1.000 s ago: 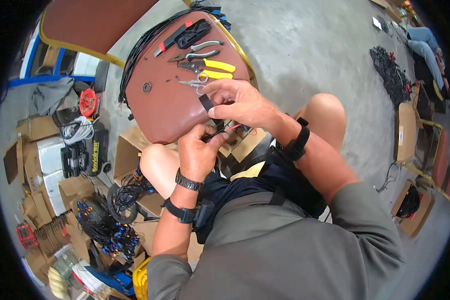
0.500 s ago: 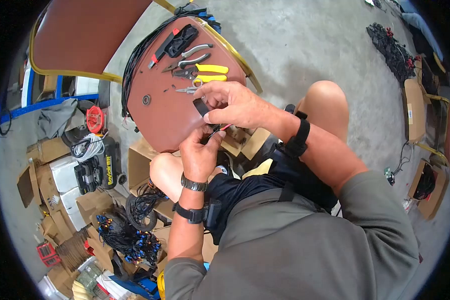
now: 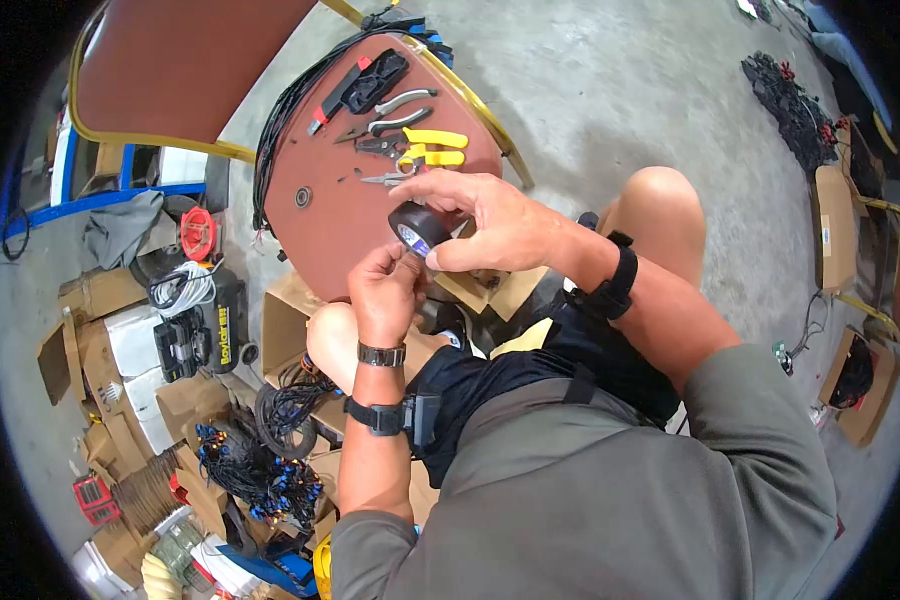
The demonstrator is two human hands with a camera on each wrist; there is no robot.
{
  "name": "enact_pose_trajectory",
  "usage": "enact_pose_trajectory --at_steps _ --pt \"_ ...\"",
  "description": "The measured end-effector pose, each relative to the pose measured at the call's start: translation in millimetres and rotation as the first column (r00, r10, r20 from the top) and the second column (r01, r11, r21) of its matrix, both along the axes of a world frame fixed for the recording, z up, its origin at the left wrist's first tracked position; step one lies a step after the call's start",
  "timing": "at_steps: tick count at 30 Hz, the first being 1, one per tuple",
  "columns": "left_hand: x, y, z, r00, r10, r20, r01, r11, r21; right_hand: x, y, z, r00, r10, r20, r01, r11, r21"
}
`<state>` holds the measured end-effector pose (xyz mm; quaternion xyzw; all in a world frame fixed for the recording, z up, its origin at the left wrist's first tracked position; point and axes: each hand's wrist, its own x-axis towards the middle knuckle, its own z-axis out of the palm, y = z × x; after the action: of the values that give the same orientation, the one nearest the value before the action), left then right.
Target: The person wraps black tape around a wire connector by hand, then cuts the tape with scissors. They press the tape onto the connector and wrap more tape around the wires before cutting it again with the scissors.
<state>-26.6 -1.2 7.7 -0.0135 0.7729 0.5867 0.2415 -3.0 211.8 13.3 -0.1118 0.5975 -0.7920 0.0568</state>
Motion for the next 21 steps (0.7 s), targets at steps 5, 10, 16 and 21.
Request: enact_pose_trajectory --at_steps 5,10,16,21 --pt "-12 -4 6 0.995 0.026 0.099 -0.044 0.982 0.182 2 9 5 1.000 -0.007 -0.016 0.009 0.989 0.150" --pt "-19 -10 12 0.987 0.069 0.142 -0.113 0.938 0.327 5 17 14 0.993 -0.040 -0.111 0.075 0.940 0.333" --pt "-20 -9 27 0.965 0.215 0.150 -0.257 0.887 0.383 6 14 3 0.955 -0.023 -0.296 0.151 0.896 0.419" --pt "-20 -13 15 0.963 0.258 0.084 -0.270 0.891 0.366 3 9 -9 0.950 0.016 -0.313 0.095 0.937 0.335"
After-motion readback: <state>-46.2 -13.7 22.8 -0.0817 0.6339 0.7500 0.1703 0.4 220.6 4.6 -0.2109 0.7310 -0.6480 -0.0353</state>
